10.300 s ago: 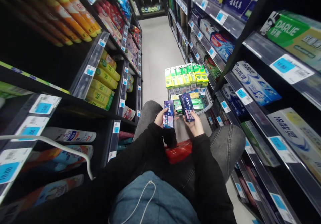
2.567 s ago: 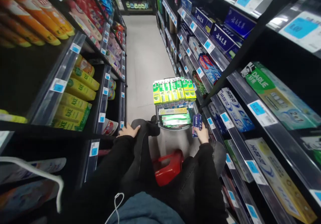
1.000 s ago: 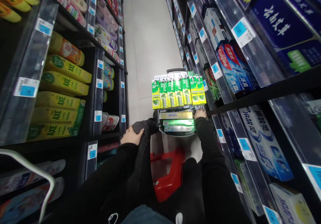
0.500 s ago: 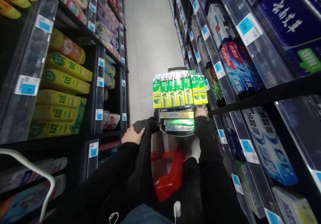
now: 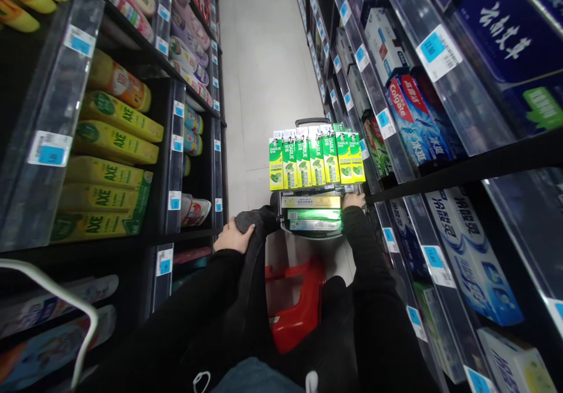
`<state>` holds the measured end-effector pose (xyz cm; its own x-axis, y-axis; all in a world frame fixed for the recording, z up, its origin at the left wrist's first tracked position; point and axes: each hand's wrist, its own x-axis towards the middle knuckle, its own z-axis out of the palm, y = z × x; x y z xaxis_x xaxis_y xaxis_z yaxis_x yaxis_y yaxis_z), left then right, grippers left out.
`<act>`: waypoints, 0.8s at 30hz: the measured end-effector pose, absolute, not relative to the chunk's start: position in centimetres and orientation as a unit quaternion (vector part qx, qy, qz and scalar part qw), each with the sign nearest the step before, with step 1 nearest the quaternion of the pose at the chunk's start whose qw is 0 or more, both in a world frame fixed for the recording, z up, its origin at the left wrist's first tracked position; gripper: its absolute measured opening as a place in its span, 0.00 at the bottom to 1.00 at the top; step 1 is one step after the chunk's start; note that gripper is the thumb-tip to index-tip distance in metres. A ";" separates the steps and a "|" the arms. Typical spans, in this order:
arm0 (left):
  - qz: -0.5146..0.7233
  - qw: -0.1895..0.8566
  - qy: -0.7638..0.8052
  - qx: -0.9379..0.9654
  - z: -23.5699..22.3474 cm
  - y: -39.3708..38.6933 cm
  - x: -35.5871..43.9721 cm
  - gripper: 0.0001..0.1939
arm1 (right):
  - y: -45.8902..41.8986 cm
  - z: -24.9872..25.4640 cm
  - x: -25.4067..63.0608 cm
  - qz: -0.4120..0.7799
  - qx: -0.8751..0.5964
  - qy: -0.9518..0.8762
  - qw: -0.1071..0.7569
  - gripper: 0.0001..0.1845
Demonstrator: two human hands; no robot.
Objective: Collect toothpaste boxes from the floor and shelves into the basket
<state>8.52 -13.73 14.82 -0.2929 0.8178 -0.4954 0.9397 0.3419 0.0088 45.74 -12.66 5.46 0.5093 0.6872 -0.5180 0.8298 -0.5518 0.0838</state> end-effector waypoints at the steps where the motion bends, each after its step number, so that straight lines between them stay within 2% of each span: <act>1: -0.144 0.214 0.791 0.554 14.9 -13.7 8.5 0.41 | -12.5 5.4 45.7 -0.213 0.859 0.437 0.159 0.22; 11: -0.147 0.213 0.791 0.554 14.7 -13.7 8.6 0.41 | -12.3 5.5 45.5 -0.189 0.879 0.423 0.110 0.22; 24: -0.144 0.214 0.788 0.559 14.9 -13.7 8.6 0.41 | -12.2 6.1 47.2 -0.255 0.847 0.442 0.149 0.21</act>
